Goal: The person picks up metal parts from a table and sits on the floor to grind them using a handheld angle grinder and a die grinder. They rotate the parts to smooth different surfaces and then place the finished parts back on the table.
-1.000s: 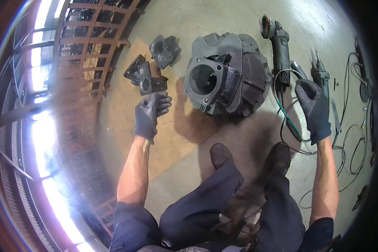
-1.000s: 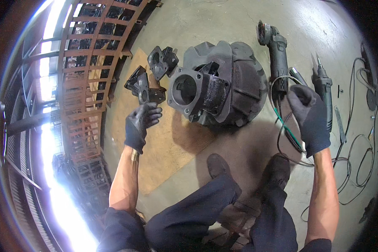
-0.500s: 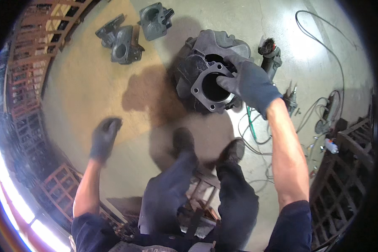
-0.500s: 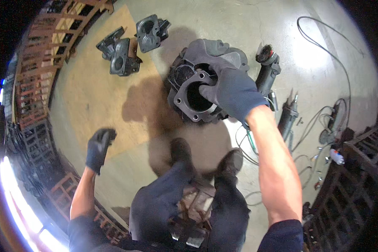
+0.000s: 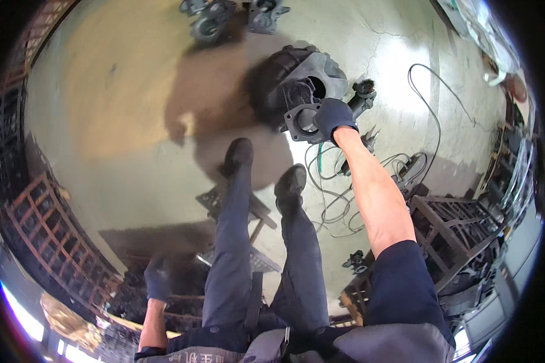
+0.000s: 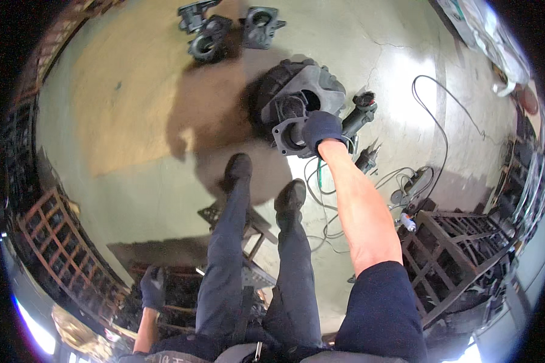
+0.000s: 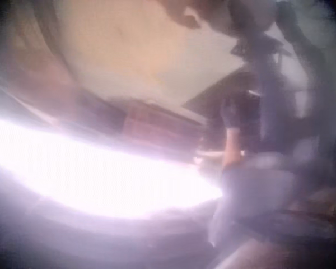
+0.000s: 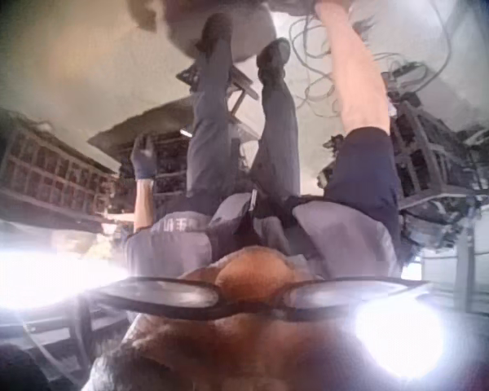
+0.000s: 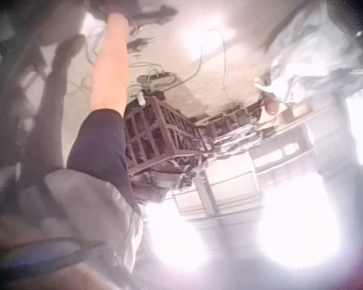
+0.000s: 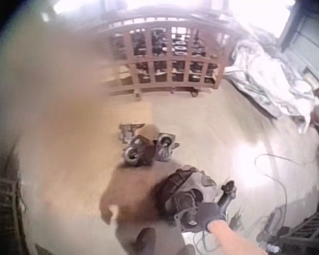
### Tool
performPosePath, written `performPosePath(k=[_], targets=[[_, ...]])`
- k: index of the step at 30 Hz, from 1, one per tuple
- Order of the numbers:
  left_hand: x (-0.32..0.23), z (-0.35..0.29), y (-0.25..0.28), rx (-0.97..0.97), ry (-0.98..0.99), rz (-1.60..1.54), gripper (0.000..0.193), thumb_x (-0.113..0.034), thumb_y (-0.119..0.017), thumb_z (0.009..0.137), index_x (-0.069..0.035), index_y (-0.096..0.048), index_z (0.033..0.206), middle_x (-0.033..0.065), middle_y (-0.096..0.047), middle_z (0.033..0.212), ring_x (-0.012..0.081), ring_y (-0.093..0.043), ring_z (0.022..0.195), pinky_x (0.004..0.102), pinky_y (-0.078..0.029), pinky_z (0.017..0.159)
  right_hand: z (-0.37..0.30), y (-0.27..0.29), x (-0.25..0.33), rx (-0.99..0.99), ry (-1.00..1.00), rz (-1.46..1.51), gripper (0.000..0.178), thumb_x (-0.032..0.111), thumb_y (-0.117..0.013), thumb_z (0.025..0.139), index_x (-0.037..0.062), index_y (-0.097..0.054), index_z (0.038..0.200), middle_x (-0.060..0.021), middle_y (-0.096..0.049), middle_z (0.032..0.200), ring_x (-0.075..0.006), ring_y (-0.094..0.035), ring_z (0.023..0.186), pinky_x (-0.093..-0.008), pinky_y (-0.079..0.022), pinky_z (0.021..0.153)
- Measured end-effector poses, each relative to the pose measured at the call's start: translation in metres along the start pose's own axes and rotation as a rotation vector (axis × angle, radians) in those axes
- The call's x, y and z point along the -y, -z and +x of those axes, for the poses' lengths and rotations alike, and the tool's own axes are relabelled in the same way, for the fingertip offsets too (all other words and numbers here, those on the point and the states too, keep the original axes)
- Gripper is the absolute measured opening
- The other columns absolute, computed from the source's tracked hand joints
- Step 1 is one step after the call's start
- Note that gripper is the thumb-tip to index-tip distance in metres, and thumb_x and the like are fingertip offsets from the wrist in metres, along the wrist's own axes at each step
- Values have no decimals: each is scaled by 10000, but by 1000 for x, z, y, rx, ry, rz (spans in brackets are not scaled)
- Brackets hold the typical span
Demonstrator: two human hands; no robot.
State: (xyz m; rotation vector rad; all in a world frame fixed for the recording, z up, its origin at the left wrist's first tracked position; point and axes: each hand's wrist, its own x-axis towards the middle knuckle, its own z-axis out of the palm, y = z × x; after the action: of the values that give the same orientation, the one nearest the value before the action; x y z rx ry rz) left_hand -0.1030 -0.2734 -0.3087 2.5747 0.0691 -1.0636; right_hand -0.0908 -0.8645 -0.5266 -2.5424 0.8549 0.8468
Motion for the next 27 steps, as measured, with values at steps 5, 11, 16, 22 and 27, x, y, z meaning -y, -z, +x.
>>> performPosePath(k=[5,11,16,22,27], targets=[[-59,-12,-51,-100,163,-790,283,-119,-540,1029,-23,-603,1288,108,-654,1239,210,-637,1122,349,-531,953,-89,61,61,106,98,-98,356,333,-638,777,31,-763,919,-238,-709,974,-406,-685,948,-462,-548,821],[-163,10,-117,186,475,-1748,532,-526,-421,1020,-135,-524,1365,117,-566,1360,215,-489,1276,437,-425,990,-215,153,171,-5,257,67,337,280,-691,706,17,-751,908,-251,-707,943,-415,-687,900,-471,-550,787],[-222,11,33,-23,42,-2281,502,-470,-484,923,-131,-581,1280,118,-600,1301,258,-522,1229,436,-436,1007,-314,244,289,-93,429,305,348,291,-704,727,16,-738,939,-259,-697,868,-408,-692,847,-454,-551,754],[-208,-3,218,-479,-824,-1243,443,-195,-733,677,-82,-677,1101,75,-702,1079,201,-655,1009,331,-499,916,-400,339,417,-408,851,242,307,290,-720,755,27,-708,913,-213,-682,872,-377,-679,814,-428,-537,727],[-193,-59,307,-715,-890,-1308,479,-205,-706,830,-42,-575,1261,79,-658,1163,190,-650,1020,314,-532,908,-455,384,488,-525,1131,173,280,290,-717,872,21,-681,944,-198,-637,869,-375,-633,825,-418,-507,735]])
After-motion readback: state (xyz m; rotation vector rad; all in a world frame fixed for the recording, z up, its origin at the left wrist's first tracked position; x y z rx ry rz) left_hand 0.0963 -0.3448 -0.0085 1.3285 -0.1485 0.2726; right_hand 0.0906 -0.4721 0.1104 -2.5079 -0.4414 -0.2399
